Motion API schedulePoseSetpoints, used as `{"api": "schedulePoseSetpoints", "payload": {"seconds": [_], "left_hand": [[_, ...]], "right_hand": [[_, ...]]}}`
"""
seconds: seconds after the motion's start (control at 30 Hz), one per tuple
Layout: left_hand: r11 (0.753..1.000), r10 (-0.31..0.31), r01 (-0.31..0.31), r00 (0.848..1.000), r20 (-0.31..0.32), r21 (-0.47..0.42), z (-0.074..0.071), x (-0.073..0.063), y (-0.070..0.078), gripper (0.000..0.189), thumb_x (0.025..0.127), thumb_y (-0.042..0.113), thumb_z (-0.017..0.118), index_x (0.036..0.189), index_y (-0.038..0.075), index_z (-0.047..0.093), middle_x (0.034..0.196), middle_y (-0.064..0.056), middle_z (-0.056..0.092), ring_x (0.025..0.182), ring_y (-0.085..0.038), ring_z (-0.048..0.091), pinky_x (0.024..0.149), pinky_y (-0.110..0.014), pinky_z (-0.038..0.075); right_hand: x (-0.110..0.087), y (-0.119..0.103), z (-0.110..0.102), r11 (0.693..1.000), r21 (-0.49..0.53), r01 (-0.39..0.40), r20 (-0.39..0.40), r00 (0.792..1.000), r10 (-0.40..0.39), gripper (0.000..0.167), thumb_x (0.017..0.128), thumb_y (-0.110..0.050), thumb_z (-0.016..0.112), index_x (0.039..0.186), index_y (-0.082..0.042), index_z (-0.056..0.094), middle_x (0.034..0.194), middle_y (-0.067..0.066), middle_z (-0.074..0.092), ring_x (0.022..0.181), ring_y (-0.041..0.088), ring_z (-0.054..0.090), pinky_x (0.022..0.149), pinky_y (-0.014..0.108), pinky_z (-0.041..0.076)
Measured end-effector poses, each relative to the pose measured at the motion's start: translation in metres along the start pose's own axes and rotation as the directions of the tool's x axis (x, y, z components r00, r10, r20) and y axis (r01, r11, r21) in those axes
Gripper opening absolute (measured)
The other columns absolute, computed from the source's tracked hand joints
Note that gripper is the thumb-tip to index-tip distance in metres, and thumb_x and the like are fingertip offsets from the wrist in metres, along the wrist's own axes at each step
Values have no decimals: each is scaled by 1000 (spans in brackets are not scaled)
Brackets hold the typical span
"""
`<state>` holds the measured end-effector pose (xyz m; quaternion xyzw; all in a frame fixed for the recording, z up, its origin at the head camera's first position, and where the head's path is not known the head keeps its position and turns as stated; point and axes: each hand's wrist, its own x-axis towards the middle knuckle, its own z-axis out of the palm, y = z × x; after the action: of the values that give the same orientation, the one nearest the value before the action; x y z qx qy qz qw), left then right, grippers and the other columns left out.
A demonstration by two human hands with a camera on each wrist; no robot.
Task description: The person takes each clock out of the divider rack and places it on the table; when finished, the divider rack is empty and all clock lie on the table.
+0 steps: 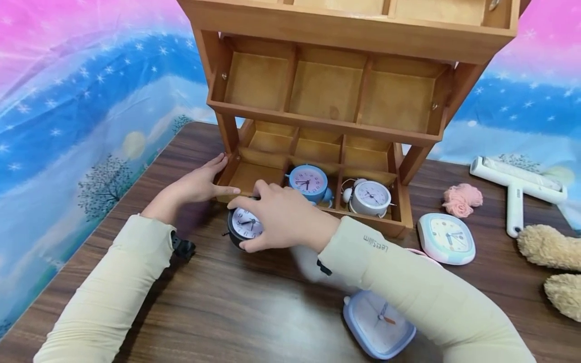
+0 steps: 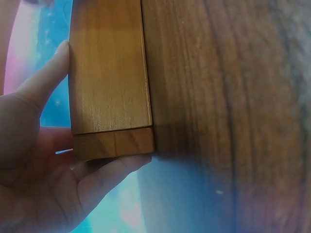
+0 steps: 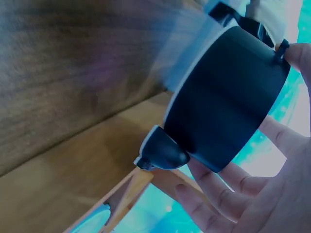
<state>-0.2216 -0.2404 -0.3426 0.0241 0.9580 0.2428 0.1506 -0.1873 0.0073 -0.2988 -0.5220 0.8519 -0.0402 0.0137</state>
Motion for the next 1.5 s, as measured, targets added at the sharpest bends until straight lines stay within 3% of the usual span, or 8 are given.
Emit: {"api": "schedulePoseSetpoints", "payload": {"seconds": [0.2,0.43,0.63,0.83,1.5], "left_hand": [[1000,5,-5,1000,-4,1,-1,-1,-2,97,95,49,63,159,4,6,166,-13,-6,150,-40,8,117,-57,17],[1000,11,-11,1000,-7,-15,0,-1,-2,97,95,48,63,159,4,5,166,-12,-6,150,-40,8,117,-58,17],[1000,14,-14,1000,-4,-24,1,-1,-2,95,96,47,62,159,5,4,166,-12,-7,150,-39,8,117,-58,17],[999,13,-13,1000,-4,-30,1,-1,-2,95,96,48,62,159,6,5,166,-10,-7,150,-38,9,117,-58,18],[1000,18,-18,1000,-20,-11,1,-1,-2,95,95,48,63,159,6,6,166,-10,-5,149,-40,11,116,-59,19]], "right_hand": [[0,-11,9,999,-28,43,36,998,-42,70,80,-64,71,141,-35,53,118,9,54,90,19,58,68,36,53],[15,-29,17,991,-74,109,32,994,-106,70,82,-66,67,143,-33,52,120,7,54,87,19,59,70,37,53],[36,-39,22,991,-88,97,87,992,-90,72,86,-65,64,148,-33,47,126,8,52,103,21,57,79,37,54],[51,-40,31,992,-102,73,127,990,-59,73,86,-65,64,149,-33,45,127,9,52,106,22,56,84,38,53],[53,-38,40,995,-91,46,169,985,-30,75,85,-68,63,150,-33,45,132,10,52,110,23,58,86,39,53]]}}
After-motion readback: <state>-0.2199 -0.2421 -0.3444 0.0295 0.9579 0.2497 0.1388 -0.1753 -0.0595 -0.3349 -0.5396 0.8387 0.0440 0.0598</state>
